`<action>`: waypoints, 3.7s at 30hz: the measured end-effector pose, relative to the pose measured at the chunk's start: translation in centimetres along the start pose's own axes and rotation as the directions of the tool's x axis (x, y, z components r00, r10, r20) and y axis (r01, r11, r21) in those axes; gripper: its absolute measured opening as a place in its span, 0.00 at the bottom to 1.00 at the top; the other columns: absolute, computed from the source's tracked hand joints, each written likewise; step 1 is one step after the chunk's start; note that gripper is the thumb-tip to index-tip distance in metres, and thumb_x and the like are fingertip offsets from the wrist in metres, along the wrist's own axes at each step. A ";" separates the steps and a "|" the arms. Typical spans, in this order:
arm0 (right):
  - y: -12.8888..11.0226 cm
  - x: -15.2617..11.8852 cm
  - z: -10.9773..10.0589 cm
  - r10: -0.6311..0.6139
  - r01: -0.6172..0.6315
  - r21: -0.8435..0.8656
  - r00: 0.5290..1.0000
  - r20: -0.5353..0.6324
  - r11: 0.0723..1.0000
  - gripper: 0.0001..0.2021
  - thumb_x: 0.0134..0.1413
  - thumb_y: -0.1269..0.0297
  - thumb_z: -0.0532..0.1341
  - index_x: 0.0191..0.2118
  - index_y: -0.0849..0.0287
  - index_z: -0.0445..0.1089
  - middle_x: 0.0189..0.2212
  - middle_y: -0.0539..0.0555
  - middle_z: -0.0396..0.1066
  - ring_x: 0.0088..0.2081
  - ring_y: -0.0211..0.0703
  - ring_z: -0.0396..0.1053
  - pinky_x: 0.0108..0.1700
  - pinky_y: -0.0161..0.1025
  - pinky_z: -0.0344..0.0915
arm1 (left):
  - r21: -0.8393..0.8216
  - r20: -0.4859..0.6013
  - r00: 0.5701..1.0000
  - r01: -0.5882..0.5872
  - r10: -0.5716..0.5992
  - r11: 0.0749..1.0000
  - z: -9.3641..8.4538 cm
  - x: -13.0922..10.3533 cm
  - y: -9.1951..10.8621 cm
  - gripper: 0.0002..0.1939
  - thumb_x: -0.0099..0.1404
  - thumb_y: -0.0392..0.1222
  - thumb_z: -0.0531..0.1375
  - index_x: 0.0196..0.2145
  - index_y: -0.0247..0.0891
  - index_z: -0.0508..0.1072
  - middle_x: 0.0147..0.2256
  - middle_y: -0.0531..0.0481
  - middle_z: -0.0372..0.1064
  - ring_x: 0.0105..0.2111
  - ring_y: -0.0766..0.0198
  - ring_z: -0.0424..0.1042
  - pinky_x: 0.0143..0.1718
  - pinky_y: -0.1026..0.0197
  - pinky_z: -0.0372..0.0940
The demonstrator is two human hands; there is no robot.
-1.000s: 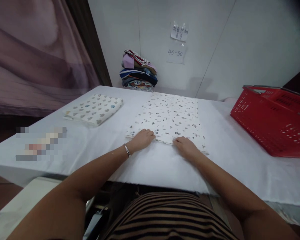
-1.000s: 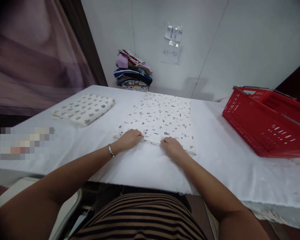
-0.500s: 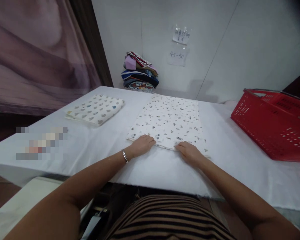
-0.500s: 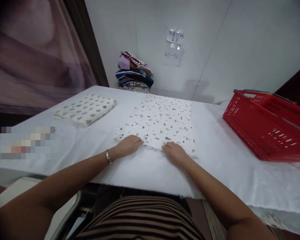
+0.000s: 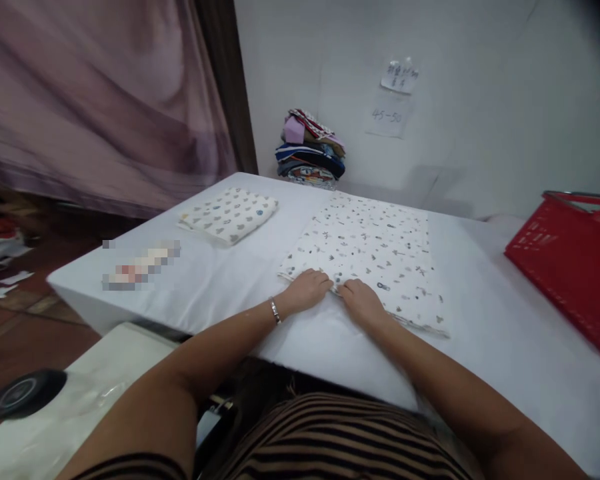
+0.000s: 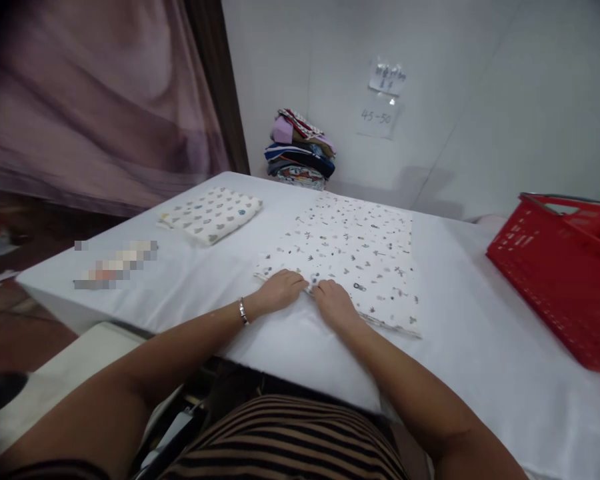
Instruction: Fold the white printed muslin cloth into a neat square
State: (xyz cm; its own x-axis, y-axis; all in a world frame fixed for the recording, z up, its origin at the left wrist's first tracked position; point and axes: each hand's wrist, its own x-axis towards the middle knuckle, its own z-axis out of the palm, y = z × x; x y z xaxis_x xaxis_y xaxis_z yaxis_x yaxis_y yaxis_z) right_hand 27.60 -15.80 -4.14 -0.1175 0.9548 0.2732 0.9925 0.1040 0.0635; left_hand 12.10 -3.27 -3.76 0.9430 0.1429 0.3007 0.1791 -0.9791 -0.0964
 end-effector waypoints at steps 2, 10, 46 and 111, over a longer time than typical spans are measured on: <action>0.0 0.1 0.1 -0.016 0.016 0.042 1.000 0.017 0.999 0.10 0.60 0.72 0.52 0.41 0.60 0.70 0.34 0.56 0.68 0.36 0.44 0.62 0.37 0.38 0.58 | 0.005 0.009 1.000 0.024 -0.024 1.000 -0.3 -0.3 0.4 0.11 0.65 0.33 0.49 0.39 0.39 0.70 0.35 0.49 0.69 0.36 0.62 0.66 0.39 0.58 0.58; 0.8 -0.5 0.0 -0.026 0.024 0.165 1.000 0.014 0.986 0.14 0.58 0.72 0.52 0.48 0.58 0.69 0.38 0.57 0.68 0.39 0.44 0.64 0.37 0.37 0.62 | -0.141 -0.104 0.945 0.294 -0.309 0.945 -2.5 -4.8 -3.0 0.10 0.66 0.39 0.53 0.43 0.39 0.71 0.43 0.46 0.71 0.43 0.61 0.67 0.44 0.56 0.63; -0.6 -0.1 0.6 -0.010 0.017 0.202 0.999 -0.036 0.979 0.12 0.58 0.71 0.50 0.42 0.57 0.69 0.35 0.55 0.66 0.36 0.43 0.60 0.36 0.38 0.55 | -0.068 0.134 0.851 0.520 -0.508 0.852 -3.5 -9.0 -7.7 0.12 0.66 0.38 0.48 0.32 0.38 0.71 0.34 0.48 0.71 0.36 0.60 0.70 0.36 0.60 0.62; 0.7 -1.9 -1.0 -0.079 0.080 0.227 0.997 -0.012 0.971 0.13 0.64 0.66 0.48 0.44 0.58 0.69 0.39 0.55 0.70 0.41 0.41 0.62 0.44 0.39 0.58 | -0.169 0.125 0.975 0.204 -0.185 0.964 -1.4 -5.0 -6.4 0.20 0.60 0.34 0.47 0.44 0.40 0.74 0.45 0.44 0.72 0.45 0.53 0.70 0.46 0.51 0.65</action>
State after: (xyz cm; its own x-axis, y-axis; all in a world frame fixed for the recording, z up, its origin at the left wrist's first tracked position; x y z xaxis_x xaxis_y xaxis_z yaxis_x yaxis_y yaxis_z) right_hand 28.50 -17.82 -3.64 -0.1963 0.9401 0.2789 0.9613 0.2406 -0.1344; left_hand 5.80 2.03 -3.29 0.9212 0.3381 0.1927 0.3179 -0.9394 0.1285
